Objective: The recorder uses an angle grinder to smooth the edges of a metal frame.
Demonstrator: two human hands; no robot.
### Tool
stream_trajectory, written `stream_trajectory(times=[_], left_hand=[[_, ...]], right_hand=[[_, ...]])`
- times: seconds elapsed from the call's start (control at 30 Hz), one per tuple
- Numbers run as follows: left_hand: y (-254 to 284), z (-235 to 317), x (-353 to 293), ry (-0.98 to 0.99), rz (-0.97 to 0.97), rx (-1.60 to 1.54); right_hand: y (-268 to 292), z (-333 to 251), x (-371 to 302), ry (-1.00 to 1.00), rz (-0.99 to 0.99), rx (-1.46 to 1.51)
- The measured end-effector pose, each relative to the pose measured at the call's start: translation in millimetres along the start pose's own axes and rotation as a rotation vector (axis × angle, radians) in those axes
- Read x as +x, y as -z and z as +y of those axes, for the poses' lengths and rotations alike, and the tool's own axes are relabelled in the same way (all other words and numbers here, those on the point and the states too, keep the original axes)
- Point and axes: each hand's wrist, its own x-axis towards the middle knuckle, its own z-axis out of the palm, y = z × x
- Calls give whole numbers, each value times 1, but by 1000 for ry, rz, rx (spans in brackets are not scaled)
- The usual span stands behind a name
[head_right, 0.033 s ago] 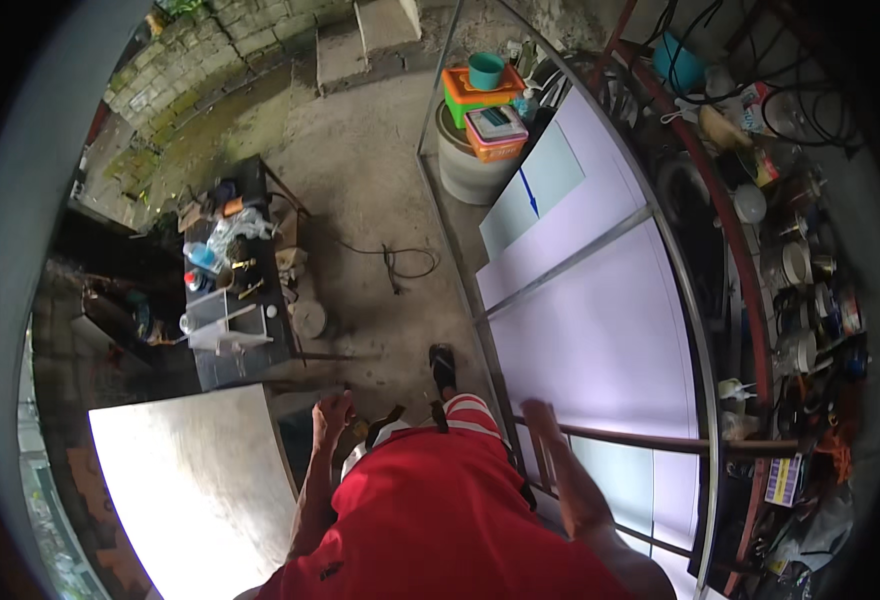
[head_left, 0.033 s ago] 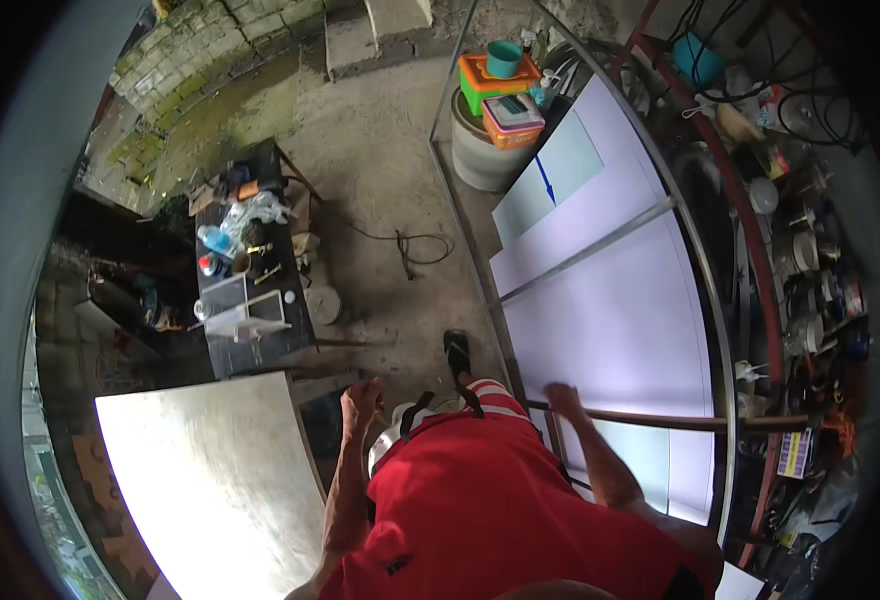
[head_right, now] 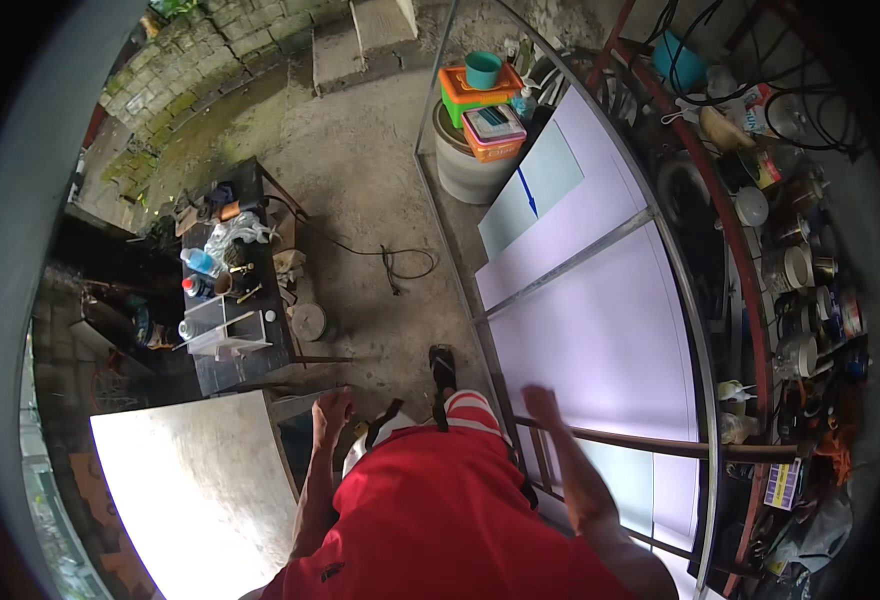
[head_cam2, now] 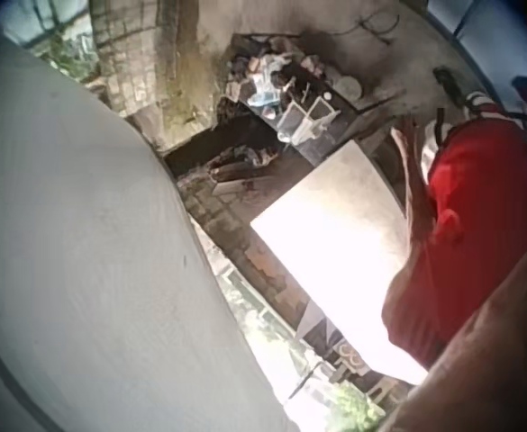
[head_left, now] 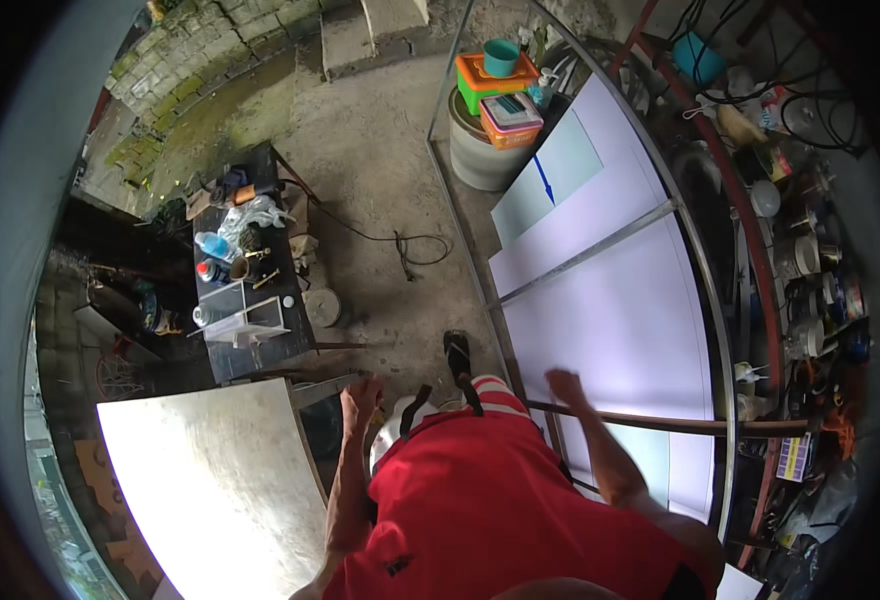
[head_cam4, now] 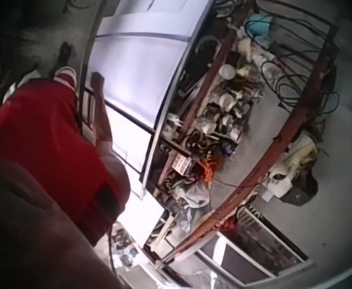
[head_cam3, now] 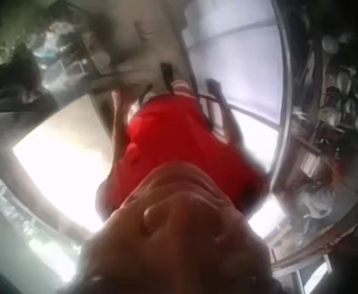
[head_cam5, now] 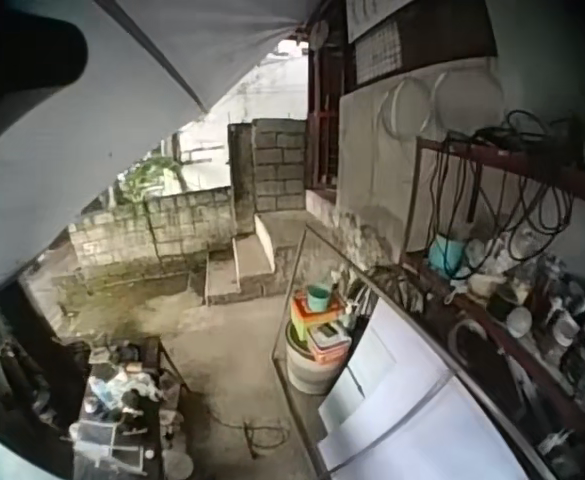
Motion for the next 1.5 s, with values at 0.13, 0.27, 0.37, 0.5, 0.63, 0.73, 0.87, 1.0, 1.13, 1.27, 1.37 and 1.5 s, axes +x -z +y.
stream_trajectory(times=[0.13, 0.27, 0.37, 0.5, 0.63, 0.73, 0.87, 1.0, 1.13, 1.27, 1.37, 1.5], left_hand=[[-8, 38, 42, -63, 87, -29], [-7, 66, 81, -86, 75, -88], [-1, 86, 124, -141, 47, -141], [18, 113, 189, -176, -36, -201], [43, 150, 248, -253, -72, -194], [58, 179, 283, -247, -87, -217], [63, 212, 322, -229, -145, -244], [52, 239, 360, -171, -261, -290], [39, 274, 411, -165, -369, -278], [21, 329, 488, -241, -448, -255], [2, 387, 562, -296, -493, -252], [-36, 498, 663, -421, -513, -258]], right_hand=[[147, -14, 113, -11, 359, 546], [306, -34, 187, 134, 612, 439], [407, -41, 222, 219, 888, 193], [491, -35, 253, 123, 1069, -124], [518, -15, 283, -45, 1078, -312], [510, -6, 297, -262, 962, -345], [507, 0, 299, -360, 904, -341], [509, 4, 296, -360, 894, -158], [508, 9, 296, -366, 922, -161], [508, 11, 294, -595, 842, 189], [514, 11, 294, -596, 878, 342], [531, 9, 298, -678, 757, 654]])
